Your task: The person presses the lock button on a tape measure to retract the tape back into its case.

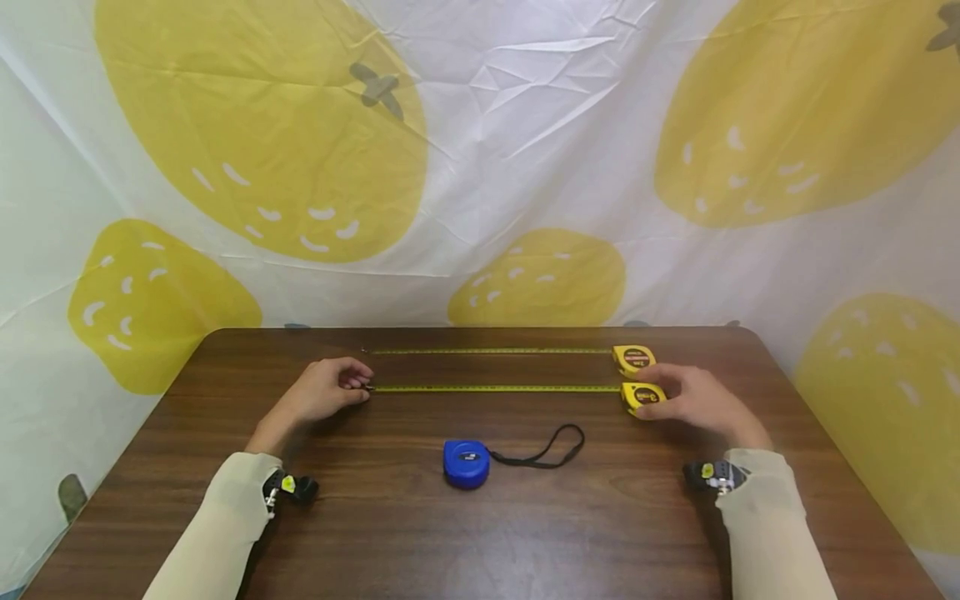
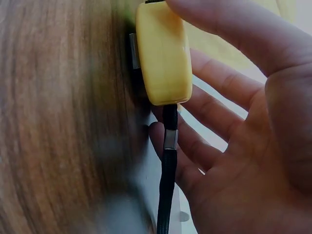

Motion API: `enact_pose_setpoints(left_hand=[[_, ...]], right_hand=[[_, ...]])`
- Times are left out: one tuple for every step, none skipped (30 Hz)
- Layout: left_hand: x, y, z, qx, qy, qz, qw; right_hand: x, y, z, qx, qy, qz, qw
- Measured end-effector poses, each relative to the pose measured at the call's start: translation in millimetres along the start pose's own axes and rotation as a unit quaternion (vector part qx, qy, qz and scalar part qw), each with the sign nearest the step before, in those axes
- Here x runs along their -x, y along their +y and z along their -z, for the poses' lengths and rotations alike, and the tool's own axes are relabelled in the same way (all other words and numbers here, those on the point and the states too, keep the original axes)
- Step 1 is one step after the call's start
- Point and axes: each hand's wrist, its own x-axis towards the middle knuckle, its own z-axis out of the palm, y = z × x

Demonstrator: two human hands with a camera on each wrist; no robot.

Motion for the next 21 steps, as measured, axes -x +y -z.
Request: enact_pose_setpoints(left_hand=[[0.1,0.5,-0.5,0.001,0.001,-0.001,1.0000],[0.0,0.5,-1.1,0.000,0.002,-0.003,1.0000],[-0.1,0.6,-1.9,-0.001,0.003,-0.004,1.0000],[-0.1,0.8,-2.5,-0.002,0.005,-0.005,1.0000],[-0.2,1.1,-3.3,-0.003,0.006,-0.007,1.0000],[-0.3,1.3,-3.8,-0.005,0.008,-0.008,0.9999],[-0.4,1.6,-4.4,-0.006,0.010,-0.009,0.9999],[-0.5,2.1,-4.9,-0.007,0.012,-0.009,0.9999],[-0.4,2.6,-5.4,-0.008,0.014,-0.010,0.9998],[-0.1,3.1,-5.6,-0.008,0.015,-0.009,0.9998],[0.2,3.5,-6.0,-0.008,0.015,-0.009,0.9998],[0.4,3.7,-6.3,-0.008,0.016,-0.008,0.9998],[0.6,4.0,-6.7,-0.008,0.016,-0.008,0.9998],[0.9,4.2,-7.0,-0.009,0.017,-0.006,0.9998],[1.2,4.2,-7.2,-0.009,0.016,-0.005,0.9998],[1.5,4.3,-7.3,-0.009,0.016,-0.004,0.9998],[1.6,4.5,-7.3,-0.009,0.016,-0.003,0.9998],[1.8,4.6,-7.3,-0.009,0.016,-0.002,0.9998],[2.1,4.7,-7.4,-0.009,0.016,-0.002,0.9998],[2.3,4.8,-7.5,-0.008,0.016,-0.001,0.9998],[2.4,4.9,-7.7,-0.006,0.017,-0.001,0.9998]], right_hand=[[-0.2,-0.1,-0.4,0.001,0.000,0.001,1.000],[-0.4,-0.2,-0.9,0.001,0.000,0.002,1.000],[-0.7,-0.1,-1.4,0.002,0.000,0.002,1.000],[-0.9,0.0,-1.7,0.004,0.000,0.004,1.000],[-1.1,0.2,-1.9,0.008,0.000,0.004,1.000],[-1.4,0.5,-2.1,0.012,0.000,0.007,1.000],[-1.6,0.9,-2.4,0.016,0.001,0.008,1.000],[-1.9,1.3,-2.6,0.020,0.000,0.011,1.000],[-2.1,1.6,-2.9,0.024,0.000,0.012,1.000],[-2.4,1.8,-3.2,0.027,-0.001,0.014,1.000],[-2.6,1.7,-3.6,0.026,-0.002,0.015,1.000],[-2.8,2.0,-3.9,0.028,-0.003,0.018,0.999],[-2.9,2.0,-4.2,0.029,-0.005,0.018,0.999],[-3.4,1.9,-4.5,0.031,-0.007,0.019,0.999],[-3.8,1.4,-4.8,0.031,-0.008,0.018,0.999],[-4.3,1.2,-4.9,0.034,-0.009,0.018,0.999],[-4.6,0.9,-5.1,0.037,-0.011,0.016,0.999],[-5.0,0.6,-5.0,0.041,-0.012,0.014,0.999],[-5.2,0.1,-5.2,0.043,-0.014,0.011,0.999],[-5.4,-0.2,-5.3,0.045,-0.016,0.008,0.999],[-5.5,-0.6,-5.3,0.046,-0.018,0.005,0.999]])
